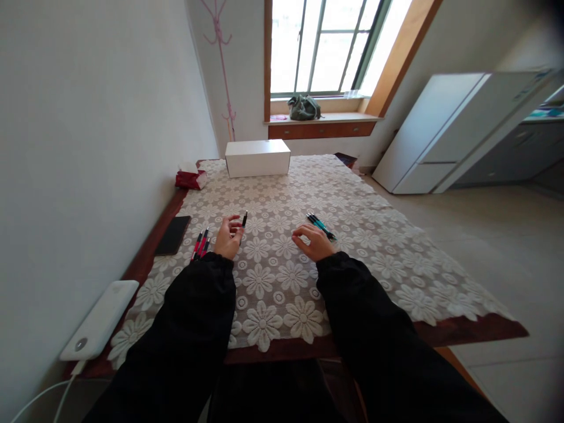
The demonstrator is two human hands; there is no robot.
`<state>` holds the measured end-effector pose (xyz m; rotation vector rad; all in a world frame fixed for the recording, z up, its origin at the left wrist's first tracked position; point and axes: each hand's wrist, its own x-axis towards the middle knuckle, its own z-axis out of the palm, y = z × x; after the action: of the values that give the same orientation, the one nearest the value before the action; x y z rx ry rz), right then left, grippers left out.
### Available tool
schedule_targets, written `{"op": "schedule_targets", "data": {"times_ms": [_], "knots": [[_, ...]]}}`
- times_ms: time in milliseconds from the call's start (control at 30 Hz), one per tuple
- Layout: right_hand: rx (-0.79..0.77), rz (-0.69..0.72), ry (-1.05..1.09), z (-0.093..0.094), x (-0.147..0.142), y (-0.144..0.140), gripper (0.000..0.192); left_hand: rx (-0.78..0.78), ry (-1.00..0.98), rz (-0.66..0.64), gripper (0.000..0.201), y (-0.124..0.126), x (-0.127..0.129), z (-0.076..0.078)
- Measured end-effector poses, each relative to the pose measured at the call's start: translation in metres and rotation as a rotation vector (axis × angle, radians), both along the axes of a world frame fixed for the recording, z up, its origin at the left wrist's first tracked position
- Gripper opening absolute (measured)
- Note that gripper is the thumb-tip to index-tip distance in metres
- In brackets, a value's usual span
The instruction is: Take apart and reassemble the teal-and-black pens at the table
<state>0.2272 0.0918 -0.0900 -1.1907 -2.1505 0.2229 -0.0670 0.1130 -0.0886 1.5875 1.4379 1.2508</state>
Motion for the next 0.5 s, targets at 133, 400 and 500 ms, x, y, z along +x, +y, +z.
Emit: {"op": "schedule_targets", "data": {"times_ms": [133,400,500], "knots": [[-0.024,0.110,0.020,-0.003,-0.016,-0.006,0.021,-0.106,-0.319,-0.211,0.053,-0.012,0.028,-0.007],[-0.042,0.120,-0.097,-0.013,-0.025,-0.010,0.021,-0.238,-0.410,-0.325,0.042,-0.022,0.040,-0.019],[-0.072,0.070,-0.140,-0.015,-0.022,-0.008,0.019,-0.146,-0.155,-0.286,0.032,-0.020,0.035,-0.021]]}}
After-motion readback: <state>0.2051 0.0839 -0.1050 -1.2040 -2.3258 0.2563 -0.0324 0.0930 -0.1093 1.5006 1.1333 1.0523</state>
